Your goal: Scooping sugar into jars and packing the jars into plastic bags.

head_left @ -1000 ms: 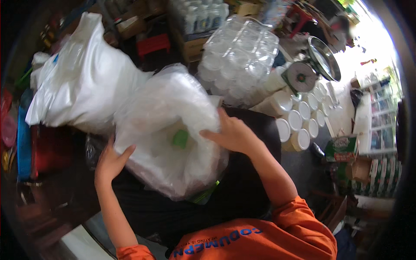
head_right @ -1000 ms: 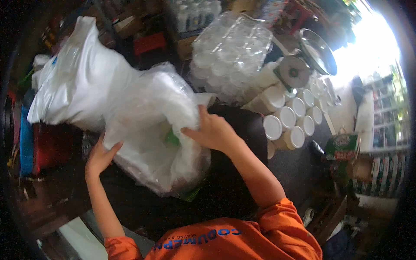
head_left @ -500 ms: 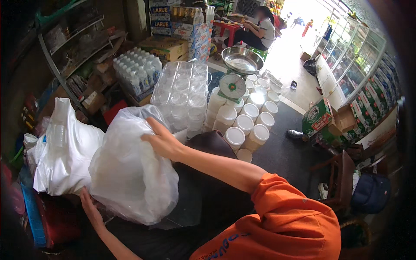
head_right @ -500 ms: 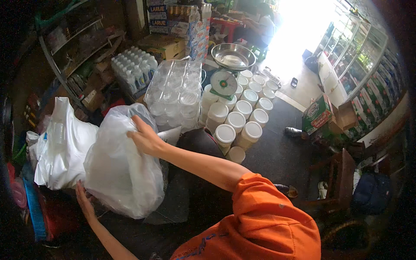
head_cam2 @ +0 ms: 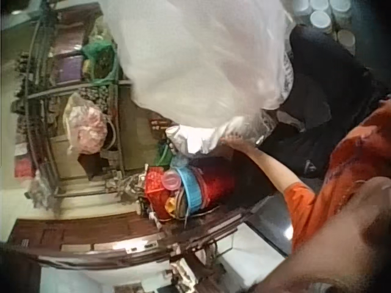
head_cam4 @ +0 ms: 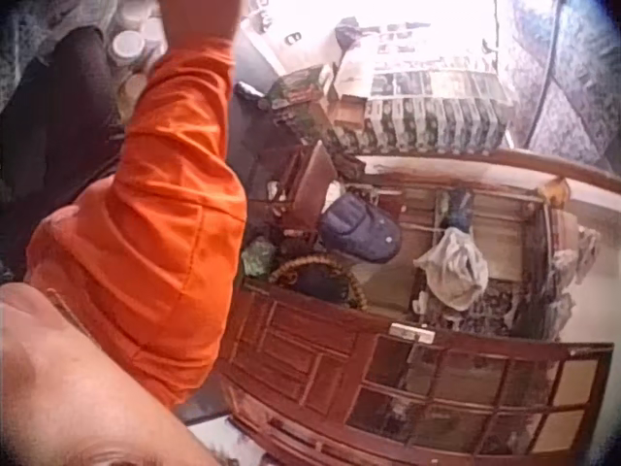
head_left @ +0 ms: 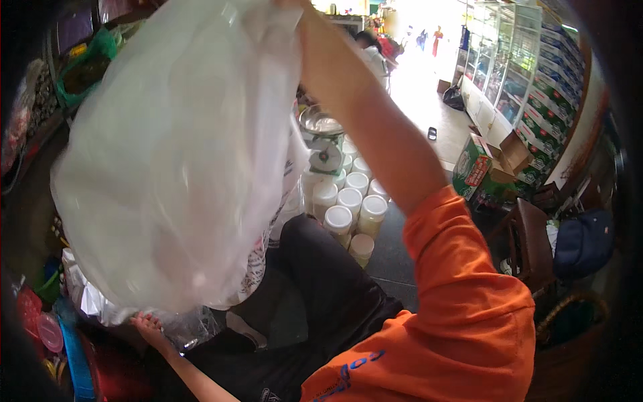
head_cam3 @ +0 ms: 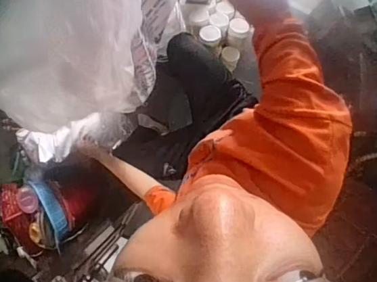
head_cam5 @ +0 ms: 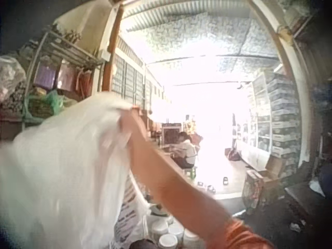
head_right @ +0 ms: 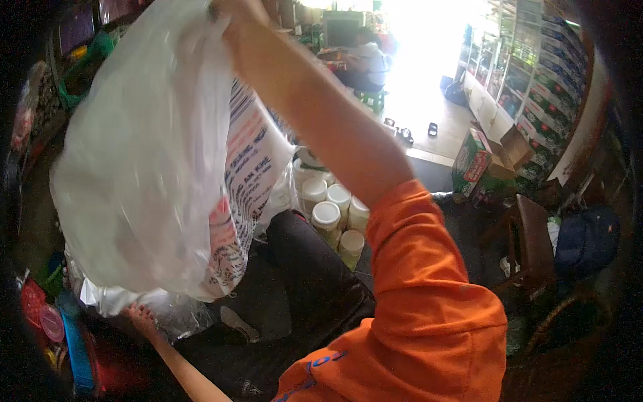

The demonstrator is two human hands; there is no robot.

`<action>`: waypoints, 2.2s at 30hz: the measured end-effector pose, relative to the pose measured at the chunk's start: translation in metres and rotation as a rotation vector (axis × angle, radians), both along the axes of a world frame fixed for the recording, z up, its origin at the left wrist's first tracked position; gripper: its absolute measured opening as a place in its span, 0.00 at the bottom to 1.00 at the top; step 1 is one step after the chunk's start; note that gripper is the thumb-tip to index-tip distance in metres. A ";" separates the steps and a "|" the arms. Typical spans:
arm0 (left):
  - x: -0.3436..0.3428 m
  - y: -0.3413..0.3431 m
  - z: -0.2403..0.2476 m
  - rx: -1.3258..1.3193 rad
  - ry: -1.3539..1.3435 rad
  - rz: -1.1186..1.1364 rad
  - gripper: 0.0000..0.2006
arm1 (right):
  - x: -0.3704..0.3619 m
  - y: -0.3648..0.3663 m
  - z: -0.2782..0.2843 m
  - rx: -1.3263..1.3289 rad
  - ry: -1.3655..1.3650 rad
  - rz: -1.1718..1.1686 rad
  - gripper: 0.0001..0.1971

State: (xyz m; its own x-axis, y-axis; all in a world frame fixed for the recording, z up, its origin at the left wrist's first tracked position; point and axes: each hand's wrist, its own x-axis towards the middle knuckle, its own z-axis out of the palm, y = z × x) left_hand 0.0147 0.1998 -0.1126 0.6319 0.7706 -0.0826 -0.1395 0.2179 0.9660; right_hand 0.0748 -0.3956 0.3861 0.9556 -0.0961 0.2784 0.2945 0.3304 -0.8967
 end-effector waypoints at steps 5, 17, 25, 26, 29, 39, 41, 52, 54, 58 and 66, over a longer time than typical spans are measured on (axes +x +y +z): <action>-0.006 -0.078 0.058 0.131 0.102 -0.221 0.35 | -0.076 -0.120 0.003 -0.048 -0.085 -0.208 0.17; -0.035 -0.408 0.174 0.149 -0.434 -1.531 0.43 | -0.261 -0.356 -0.094 -0.224 -0.036 -0.755 0.21; -0.025 -0.516 0.202 0.335 -0.292 -1.817 0.25 | -0.314 -0.433 -0.148 -0.393 0.056 -0.917 0.23; -0.027 -0.520 0.204 0.323 -0.282 -1.802 0.25 | -0.304 -0.432 -0.144 -0.424 0.058 -0.925 0.24; -0.032 -0.513 0.211 0.471 -0.293 -1.568 0.16 | -0.256 -0.447 -0.137 -0.516 0.024 -0.910 0.25; -0.014 -0.369 0.221 0.138 -0.149 -0.823 0.13 | -0.165 -0.540 -0.216 -0.378 0.267 -0.645 0.30; -0.013 -0.348 0.219 0.073 -0.194 -0.736 0.14 | -0.148 -0.551 -0.259 -0.407 0.275 -0.633 0.30; -0.021 -0.324 0.191 0.109 -0.005 -0.737 0.15 | -0.131 -0.548 -0.381 -1.153 0.311 -0.742 0.27; -0.020 -0.321 0.179 0.110 0.026 -0.743 0.16 | -0.128 -0.552 -0.387 -1.253 0.289 -0.731 0.29; -0.020 -0.321 0.175 0.121 0.058 -0.747 0.17 | -0.132 -0.533 -0.366 -1.391 0.570 -0.709 0.40; -0.013 -0.313 0.182 0.180 0.110 -0.756 0.16 | -0.087 -0.354 -0.294 -1.302 0.009 -0.811 0.28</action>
